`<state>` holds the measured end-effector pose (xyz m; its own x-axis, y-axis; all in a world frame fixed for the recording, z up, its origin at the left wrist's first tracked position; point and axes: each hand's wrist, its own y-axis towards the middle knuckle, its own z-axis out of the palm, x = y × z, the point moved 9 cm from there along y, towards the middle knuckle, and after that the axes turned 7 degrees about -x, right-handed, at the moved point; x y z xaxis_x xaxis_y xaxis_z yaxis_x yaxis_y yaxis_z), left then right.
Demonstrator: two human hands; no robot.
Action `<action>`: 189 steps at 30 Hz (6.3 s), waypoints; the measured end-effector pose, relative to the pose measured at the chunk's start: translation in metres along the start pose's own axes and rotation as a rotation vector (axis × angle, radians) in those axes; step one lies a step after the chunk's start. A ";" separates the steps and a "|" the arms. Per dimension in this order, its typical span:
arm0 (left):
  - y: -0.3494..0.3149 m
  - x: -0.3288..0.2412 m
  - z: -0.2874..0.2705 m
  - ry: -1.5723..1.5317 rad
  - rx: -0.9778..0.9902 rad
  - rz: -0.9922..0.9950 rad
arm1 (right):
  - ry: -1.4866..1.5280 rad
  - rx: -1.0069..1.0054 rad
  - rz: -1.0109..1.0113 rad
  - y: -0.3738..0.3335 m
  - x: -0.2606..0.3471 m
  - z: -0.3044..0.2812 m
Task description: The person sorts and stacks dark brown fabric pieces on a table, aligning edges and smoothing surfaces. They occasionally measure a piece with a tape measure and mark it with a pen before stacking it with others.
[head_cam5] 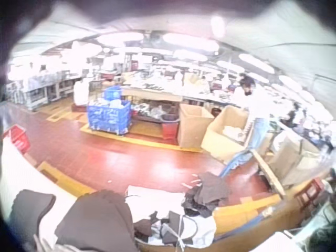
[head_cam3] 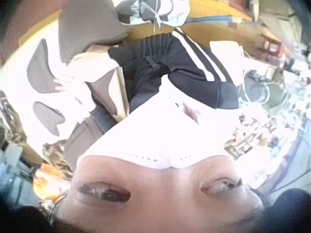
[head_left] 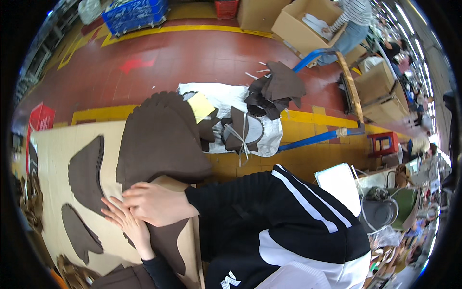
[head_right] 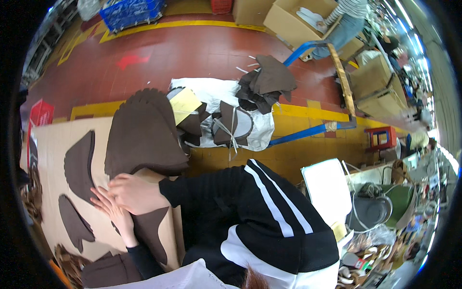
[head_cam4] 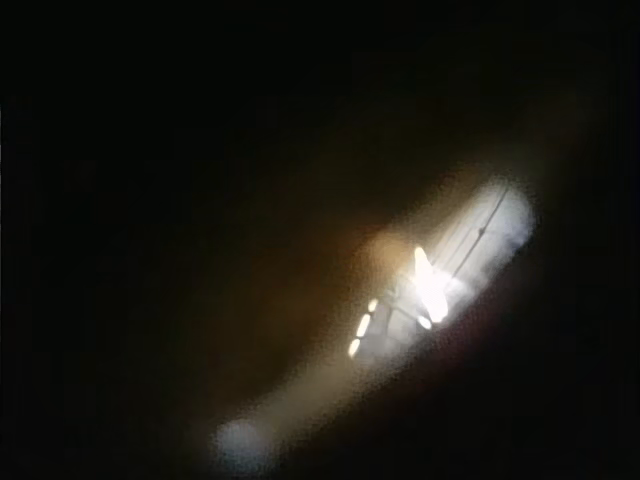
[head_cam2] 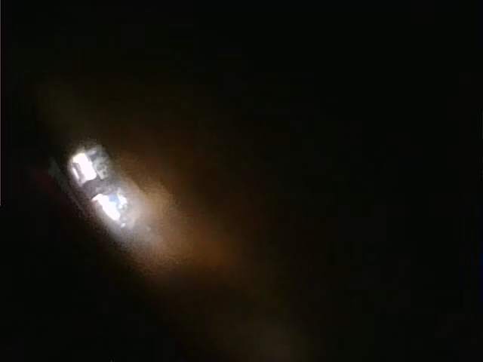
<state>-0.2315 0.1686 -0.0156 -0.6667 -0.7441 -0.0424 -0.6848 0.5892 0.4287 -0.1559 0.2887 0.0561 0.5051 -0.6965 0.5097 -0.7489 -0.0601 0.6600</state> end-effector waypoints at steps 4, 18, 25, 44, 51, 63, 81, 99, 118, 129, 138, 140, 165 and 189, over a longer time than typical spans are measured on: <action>-0.015 0.009 0.006 -0.100 0.047 0.062 | -0.111 -0.158 -0.042 0.051 -0.017 0.017; 0.005 -0.051 -0.021 -0.427 0.109 0.251 | -0.205 -0.097 -0.232 0.063 -0.077 0.234; -0.007 -0.040 -0.002 -0.274 0.315 0.190 | -0.015 0.322 -0.063 0.074 -0.064 0.252; -0.066 -0.197 -0.070 -1.072 0.391 0.536 | -0.264 0.852 0.053 0.094 -0.039 0.184; -0.035 -0.009 -0.092 -0.653 0.017 -0.058 | -0.067 0.595 0.146 0.069 -0.073 0.168; -0.140 -0.083 -0.078 -0.287 0.526 0.043 | 0.020 0.523 0.173 0.064 -0.063 0.153; -0.098 -0.042 -0.063 -0.262 0.341 0.009 | 0.002 0.597 0.185 0.063 -0.072 0.162; -0.144 -0.010 -0.099 -0.317 0.193 -0.716 | -0.132 0.233 0.010 0.035 -0.009 0.103; -0.139 -0.002 -0.083 -0.508 -0.072 -0.947 | -0.450 -0.321 0.670 -0.074 -0.090 -0.137; -0.128 0.031 -0.084 -0.554 -0.070 -0.960 | 0.356 -0.496 0.824 -0.094 -0.108 -0.132; -0.198 0.114 -0.338 -0.012 -0.870 -0.990 | 0.034 -0.408 0.745 -0.091 -0.097 -0.150; -0.208 0.134 -0.379 0.328 -0.820 -0.857 | 0.402 -0.487 0.775 -0.094 -0.096 -0.144; -0.106 0.022 -0.049 -1.449 0.333 -0.945 | -0.215 -0.172 1.064 -0.136 -0.106 -0.173; -0.180 0.066 -0.025 -1.465 0.097 -1.455 | 0.213 0.142 0.861 -0.094 -0.019 -0.038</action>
<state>-0.1443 0.0056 -0.0728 0.6039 0.1396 -0.7847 -0.7903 -0.0230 -0.6123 -0.0786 0.3345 0.0056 -0.1972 -0.3945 0.8975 -0.9438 0.3242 -0.0649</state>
